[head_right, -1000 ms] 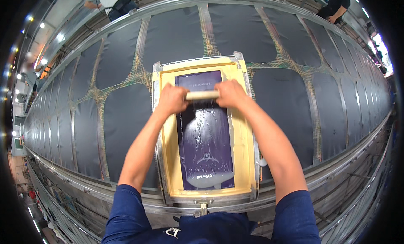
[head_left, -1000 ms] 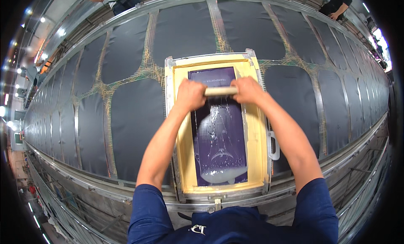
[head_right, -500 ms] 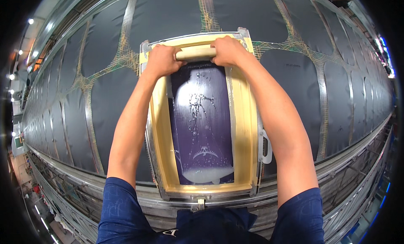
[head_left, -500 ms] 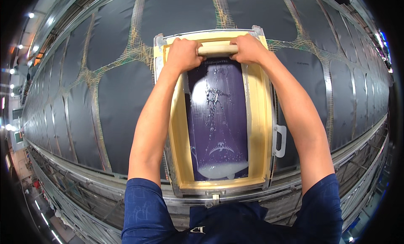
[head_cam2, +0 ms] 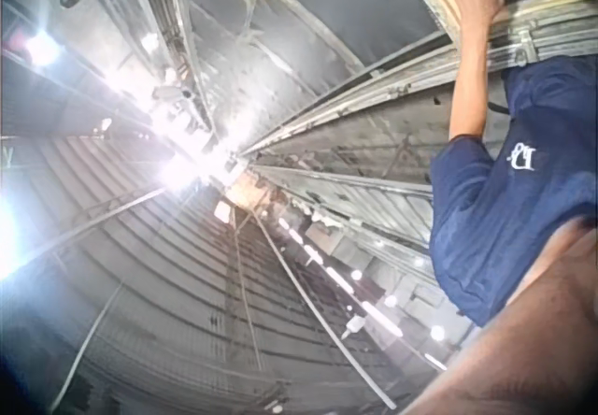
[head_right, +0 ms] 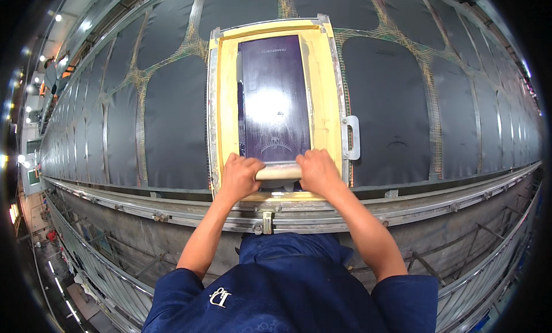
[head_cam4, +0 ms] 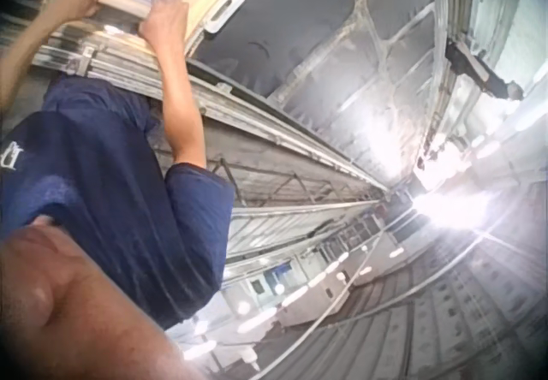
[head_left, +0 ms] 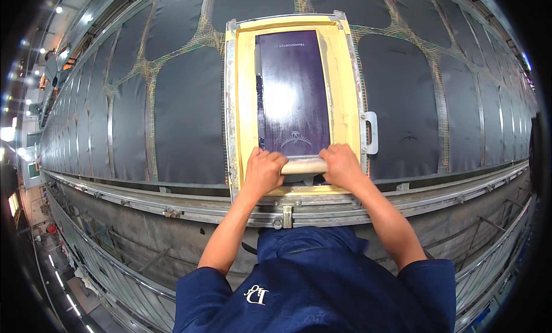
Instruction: The person uses a squeegee to repeatedly pull purple ink across a screen-printing frame placed over a dark fabric. The person maintains consistent pressure and coverage across the surface throughout the clip.
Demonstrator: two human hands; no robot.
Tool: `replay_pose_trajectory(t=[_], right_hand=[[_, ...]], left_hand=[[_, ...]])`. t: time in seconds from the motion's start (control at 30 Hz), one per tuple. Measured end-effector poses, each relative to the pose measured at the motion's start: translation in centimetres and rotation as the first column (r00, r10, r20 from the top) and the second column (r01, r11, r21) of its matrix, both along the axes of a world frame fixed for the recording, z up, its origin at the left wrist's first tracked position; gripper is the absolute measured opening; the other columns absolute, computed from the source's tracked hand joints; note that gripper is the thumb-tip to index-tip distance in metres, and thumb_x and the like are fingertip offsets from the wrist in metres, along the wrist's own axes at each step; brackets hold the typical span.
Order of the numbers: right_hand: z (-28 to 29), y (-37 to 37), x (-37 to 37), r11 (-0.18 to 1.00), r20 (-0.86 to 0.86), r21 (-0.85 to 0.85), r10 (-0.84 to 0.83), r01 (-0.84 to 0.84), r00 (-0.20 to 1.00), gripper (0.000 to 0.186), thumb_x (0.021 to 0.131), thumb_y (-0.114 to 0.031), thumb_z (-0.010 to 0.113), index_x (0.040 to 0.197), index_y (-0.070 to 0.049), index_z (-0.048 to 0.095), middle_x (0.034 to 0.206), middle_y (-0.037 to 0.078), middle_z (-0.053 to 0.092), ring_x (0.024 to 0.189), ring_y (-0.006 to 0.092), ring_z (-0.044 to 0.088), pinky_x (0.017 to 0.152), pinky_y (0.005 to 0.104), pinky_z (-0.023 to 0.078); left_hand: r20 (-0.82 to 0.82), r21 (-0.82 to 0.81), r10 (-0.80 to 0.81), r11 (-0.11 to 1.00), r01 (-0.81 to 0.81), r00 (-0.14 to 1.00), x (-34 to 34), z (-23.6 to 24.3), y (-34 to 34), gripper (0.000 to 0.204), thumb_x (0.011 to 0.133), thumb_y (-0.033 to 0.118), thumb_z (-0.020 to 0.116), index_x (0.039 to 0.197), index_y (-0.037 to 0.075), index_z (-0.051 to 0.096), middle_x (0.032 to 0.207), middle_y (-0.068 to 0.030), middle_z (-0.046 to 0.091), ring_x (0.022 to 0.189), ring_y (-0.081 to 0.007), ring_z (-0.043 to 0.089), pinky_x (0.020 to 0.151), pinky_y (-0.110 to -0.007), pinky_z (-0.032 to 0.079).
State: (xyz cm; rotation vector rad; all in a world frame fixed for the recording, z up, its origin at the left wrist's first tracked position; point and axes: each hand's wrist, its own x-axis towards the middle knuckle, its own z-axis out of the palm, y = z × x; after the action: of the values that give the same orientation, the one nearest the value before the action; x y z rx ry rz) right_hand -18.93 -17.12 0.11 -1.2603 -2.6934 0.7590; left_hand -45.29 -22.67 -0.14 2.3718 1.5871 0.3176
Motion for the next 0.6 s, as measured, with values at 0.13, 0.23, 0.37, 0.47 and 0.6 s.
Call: replay_pose_trajectory(t=[0.13,0.23,0.37,0.47,0.6], right_hand=[[3.2,-0.2,1.6,0.935,-0.237,-0.334,-0.205,0.118,0.95,0.053,0.073,-0.035,0.087,0.114,-0.005,0.073,0.11,0.018,0.073,0.102,0.0362,0.066,0.092,0.0453,0.051],[2.0,4.9,4.7,0.726,-0.404,0.198,-0.551,0.658,0.73,0.045,0.087,-0.032,0.076,0.121,-0.003,0.069,0.116,0.02,0.071,0.109,0.0384,0.064,0.095,0.0462,0.05],[-8.8,9.4,11.9,0.475,-0.258,-0.165,-0.867,0.864,0.427,0.037,0.099,-0.043,0.062,0.114,-0.01,0.068,0.107,0.017,0.073,0.1,0.039,0.069,0.09,0.0465,0.052],[-7.2,7.7,7.5,0.523,-0.324,-0.032,-0.811,0.852,0.486,0.029,0.096,-0.035,0.068,0.102,-0.007,0.069,0.101,0.015,0.074,0.097,0.0346,0.07,0.087,0.0446,0.052],[-0.4,7.8,5.7,0.522,-0.364,-0.14,-0.818,0.841,0.447,0.028,0.097,-0.031,0.067,0.1,-0.003,0.069,0.091,0.012,0.073,0.083,0.0232,0.065,0.08,0.0401,0.051]], left_hand=[[-0.011,0.05,0.076,0.996,-0.075,0.997,0.7,0.9,-3.2,0.039,0.06,0.01,0.08,0.098,0.015,0.074,0.098,0.0001,0.072,0.085,-0.0221,0.065,0.081,-0.039,0.043],[0.0,0.074,0.12,0.99,-0.12,0.993,0.9,0.3,-3.8,0.038,0.06,0.01,0.08,0.097,0.015,0.074,0.096,-0.0001,0.071,0.086,-0.0229,0.063,0.081,-0.04,0.043],[0.035,0.133,0.109,0.985,-0.113,0.993,2.1,-0.8,-3.0,0.027,0.061,0.011,0.076,0.088,0.014,0.072,0.091,-0.0012,0.069,0.092,-0.025,0.063,0.088,-0.04,0.046],[-0.038,0.108,0.141,0.985,-0.136,0.989,1.2,-0.6,-4.4,0.024,0.062,0.016,0.08,0.084,0.015,0.071,0.092,0.0003,0.069,0.093,-0.0229,0.063,0.09,-0.04,0.044],[0.05,0.103,0.169,0.98,-0.173,0.984,-0.8,0.9,-5.3,0.029,0.06,0.018,0.083,0.085,0.017,0.07,0.09,0.0016,0.067,0.091,-0.0206,0.063,0.087,-0.038,0.044]])
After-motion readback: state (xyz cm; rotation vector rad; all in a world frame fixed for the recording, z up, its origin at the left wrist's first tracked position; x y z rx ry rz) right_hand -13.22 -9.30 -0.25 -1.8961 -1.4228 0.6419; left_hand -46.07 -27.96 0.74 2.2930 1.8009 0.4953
